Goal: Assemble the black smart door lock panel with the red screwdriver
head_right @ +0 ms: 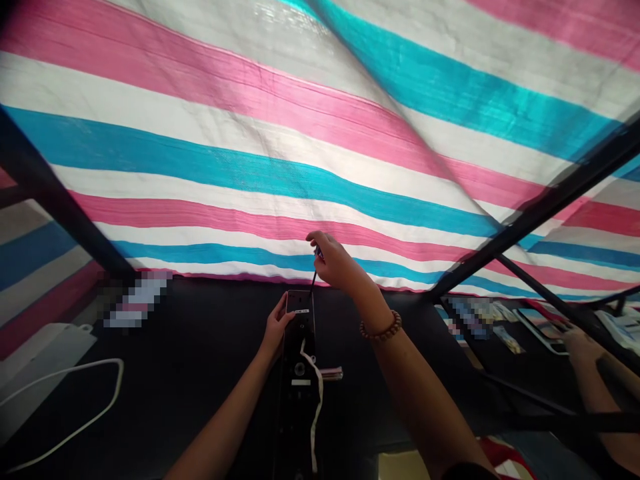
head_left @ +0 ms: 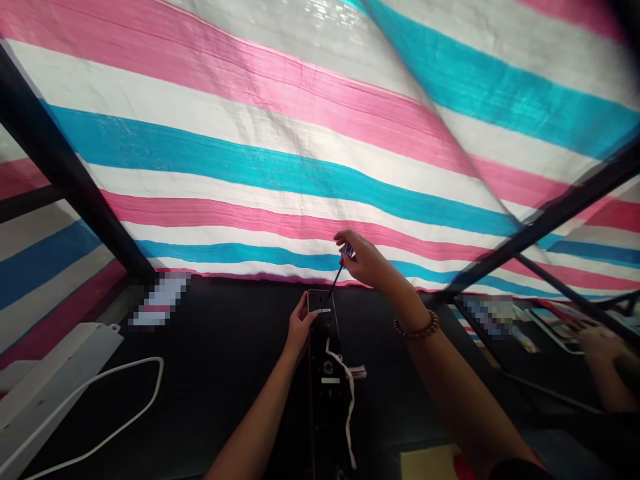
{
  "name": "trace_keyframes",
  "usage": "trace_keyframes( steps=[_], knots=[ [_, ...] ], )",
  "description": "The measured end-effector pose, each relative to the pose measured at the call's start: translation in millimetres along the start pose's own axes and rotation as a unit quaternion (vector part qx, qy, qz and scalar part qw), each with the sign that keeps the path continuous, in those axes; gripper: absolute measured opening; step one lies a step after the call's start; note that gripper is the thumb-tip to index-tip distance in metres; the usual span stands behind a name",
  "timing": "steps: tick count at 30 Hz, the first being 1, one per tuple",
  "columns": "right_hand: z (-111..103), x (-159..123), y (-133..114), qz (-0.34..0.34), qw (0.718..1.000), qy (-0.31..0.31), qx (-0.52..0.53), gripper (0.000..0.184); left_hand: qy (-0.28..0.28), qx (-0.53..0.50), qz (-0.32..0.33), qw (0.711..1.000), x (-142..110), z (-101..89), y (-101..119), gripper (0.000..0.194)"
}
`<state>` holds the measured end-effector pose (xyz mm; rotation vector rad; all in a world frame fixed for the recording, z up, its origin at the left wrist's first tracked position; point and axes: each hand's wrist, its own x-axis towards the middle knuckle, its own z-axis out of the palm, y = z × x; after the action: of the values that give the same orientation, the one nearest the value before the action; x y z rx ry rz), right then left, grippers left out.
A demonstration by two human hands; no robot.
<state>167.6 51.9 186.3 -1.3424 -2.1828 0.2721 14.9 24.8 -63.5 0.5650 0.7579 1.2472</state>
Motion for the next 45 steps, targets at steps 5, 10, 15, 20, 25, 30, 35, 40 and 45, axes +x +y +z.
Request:
trace_keyframes(
  steps=[5,10,15,20,25,30,35,40,45],
  knots=[
    [-3,10,-4,0.022,0.999,-0.014,-0.038,0.020,-0.009,-0.006,0.002,1.000,2,-1.3,-3,0.084],
    [-4,11,-3,0.021,0.995,-0.003,-0.096,0.009,-0.011,-0.011,0.012,1.000,2,-2.1,-4,0.082],
    [-10,8,0,0.007,0.997,-0.043,-0.061,0.032,-0.008,0.001,0.009,1.000,0,-0.4,-1,0.085],
    [-13,9,-7,0.063,0.994,-0.030,-0.082,0.014,-0.007,0.014,0.015,1.000,-2,2.1,2,0.083],
    [-9,6,-8,0.074,0.986,0.011,-0.150,0.014,0.005,0.014,0.009,1.000,-2,3.5,3,0.086],
    [-9,6,-3,0.035,0.998,-0.006,-0.061,0.021,0.001,0.016,0.008,1.000,-5,5.8,5,0.089],
    [-9,8,-5,0.132,0.987,0.006,-0.086,0.012,0.004,0.017,0.011,1.000,-7,6.4,6,0.087],
    [-2,3,-3,0.085,0.983,0.054,-0.153,0.022,0.004,0.025,0.013,1.000,-5,3.8,4,0.088],
    [2,3,2,0.040,0.998,0.013,-0.056,0.035,0.004,0.031,0.011,0.999,-4,2.8,4,0.091]
  ],
)
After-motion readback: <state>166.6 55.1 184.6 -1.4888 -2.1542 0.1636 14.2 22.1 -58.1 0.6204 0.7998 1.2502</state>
